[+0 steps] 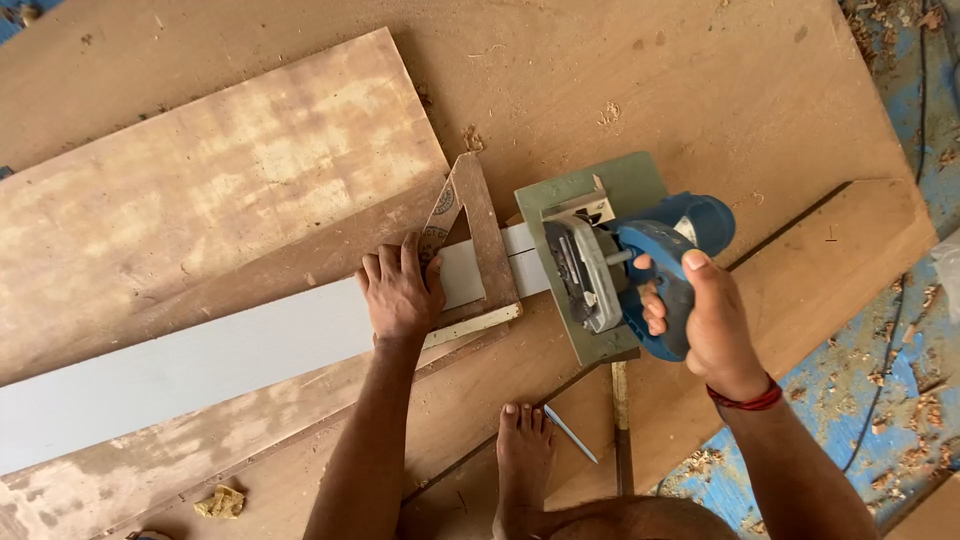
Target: The person uses a circular saw to cut notches into a long white board, then marks the board with a utility knife. Finally, they carry the board to a cabinet and test-fit it into a drawer slot.
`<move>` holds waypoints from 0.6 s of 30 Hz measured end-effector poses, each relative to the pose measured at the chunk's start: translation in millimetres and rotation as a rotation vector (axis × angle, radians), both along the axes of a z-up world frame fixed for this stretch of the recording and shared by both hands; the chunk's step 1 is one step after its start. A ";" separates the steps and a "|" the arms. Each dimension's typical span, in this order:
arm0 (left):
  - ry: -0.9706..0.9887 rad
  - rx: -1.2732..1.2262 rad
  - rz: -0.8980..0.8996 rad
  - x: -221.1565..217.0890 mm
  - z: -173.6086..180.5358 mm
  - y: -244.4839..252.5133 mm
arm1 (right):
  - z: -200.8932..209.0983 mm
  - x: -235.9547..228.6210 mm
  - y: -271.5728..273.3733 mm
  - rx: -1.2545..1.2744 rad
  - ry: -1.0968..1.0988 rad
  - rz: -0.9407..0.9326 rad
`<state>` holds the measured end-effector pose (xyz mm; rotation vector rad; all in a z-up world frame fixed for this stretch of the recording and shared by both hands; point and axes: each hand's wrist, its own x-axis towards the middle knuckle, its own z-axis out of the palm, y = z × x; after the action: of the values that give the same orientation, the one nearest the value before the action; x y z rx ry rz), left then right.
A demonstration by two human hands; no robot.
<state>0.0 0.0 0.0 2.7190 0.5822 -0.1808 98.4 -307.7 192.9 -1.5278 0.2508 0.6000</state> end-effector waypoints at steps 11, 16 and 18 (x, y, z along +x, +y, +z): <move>-0.069 0.004 -0.003 -2.6 -2.2 -1.0 | -25.8 -5.0 24.9 -0.090 -0.039 0.085; -0.066 -0.027 0.012 -2.2 1.8 -0.2 | -31.6 -6.6 29.9 -0.051 -0.034 0.075; -0.088 -0.006 -0.005 -2.1 3.1 -0.6 | -32.8 -5.0 29.6 -0.006 -0.033 0.077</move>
<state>-2.1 -0.6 3.1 2.7066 0.5492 -0.0635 93.5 -278.1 160.2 -1.5580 0.1689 0.6348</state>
